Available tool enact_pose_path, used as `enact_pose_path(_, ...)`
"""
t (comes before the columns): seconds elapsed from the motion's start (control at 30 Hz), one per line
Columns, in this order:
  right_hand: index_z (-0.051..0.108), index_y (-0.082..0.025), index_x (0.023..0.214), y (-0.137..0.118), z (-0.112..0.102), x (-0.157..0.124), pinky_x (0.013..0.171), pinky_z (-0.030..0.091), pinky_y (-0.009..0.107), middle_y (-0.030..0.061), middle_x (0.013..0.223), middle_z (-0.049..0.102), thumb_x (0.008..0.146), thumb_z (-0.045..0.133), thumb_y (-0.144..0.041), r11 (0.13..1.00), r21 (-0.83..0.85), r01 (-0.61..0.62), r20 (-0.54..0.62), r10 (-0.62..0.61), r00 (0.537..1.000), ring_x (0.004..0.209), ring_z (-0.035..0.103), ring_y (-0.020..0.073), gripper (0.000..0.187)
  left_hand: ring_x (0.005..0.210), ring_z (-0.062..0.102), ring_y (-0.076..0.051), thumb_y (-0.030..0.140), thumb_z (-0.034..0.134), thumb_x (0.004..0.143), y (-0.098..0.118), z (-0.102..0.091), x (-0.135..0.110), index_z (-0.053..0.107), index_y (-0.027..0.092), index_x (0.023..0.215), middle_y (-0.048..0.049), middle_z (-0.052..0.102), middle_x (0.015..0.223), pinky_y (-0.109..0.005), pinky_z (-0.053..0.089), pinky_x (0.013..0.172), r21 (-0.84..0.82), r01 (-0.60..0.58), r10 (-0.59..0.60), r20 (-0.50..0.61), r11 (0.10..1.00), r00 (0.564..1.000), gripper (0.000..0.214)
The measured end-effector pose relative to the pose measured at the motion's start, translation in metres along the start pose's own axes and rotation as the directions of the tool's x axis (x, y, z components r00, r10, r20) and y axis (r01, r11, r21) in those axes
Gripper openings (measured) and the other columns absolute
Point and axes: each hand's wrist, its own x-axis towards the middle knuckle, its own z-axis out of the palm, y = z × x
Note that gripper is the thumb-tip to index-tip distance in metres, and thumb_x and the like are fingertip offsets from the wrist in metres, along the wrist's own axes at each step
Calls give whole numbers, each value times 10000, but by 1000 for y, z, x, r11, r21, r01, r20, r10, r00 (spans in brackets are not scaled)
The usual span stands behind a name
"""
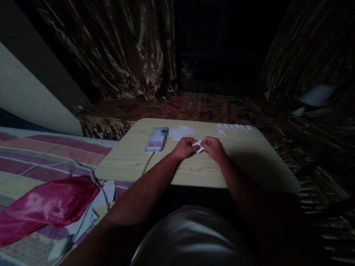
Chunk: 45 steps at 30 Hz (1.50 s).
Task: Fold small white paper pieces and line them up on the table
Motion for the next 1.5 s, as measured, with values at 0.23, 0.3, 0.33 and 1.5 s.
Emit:
enact_pose_path(0.23,564,-205,648,2,0,1,443,314,224,-42,496,529,672,629,-319,998,-58,10,20,-9,1000,460,444,103,133,493,405,-69,377,757,608,4,0,0,573,148,655,40,524,562,-212,290,488,-60,37,-43,-105,998,993,297)
enact_pose_path(0.3,546,-206,625,0,0,1,445,308,226,-46,491,522,658,623,-303,998,-62,12,40,-10,999,460,438,102,127,503,405,-67,389,763,602,6,0,0,563,150,645,40,523,570,-209,288,494,-73,32,-42,-134,997,990,316)
enact_pose_path(0.33,543,-206,619,-1,0,0,444,304,226,-48,490,520,652,622,-296,998,-62,11,43,-9,999,458,434,100,125,508,409,-67,399,765,603,7,0,0,568,149,651,38,531,579,-209,291,497,-81,31,-42,-141,996,989,322)
enact_pose_path(1.5,610,-179,667,6,-2,2,423,318,222,-21,526,578,727,667,-386,1000,-16,-10,13,10,1000,434,435,91,223,502,434,-82,452,761,647,1,-2,2,635,135,692,2,597,601,-223,297,490,-64,-1,-6,-108,998,994,344)
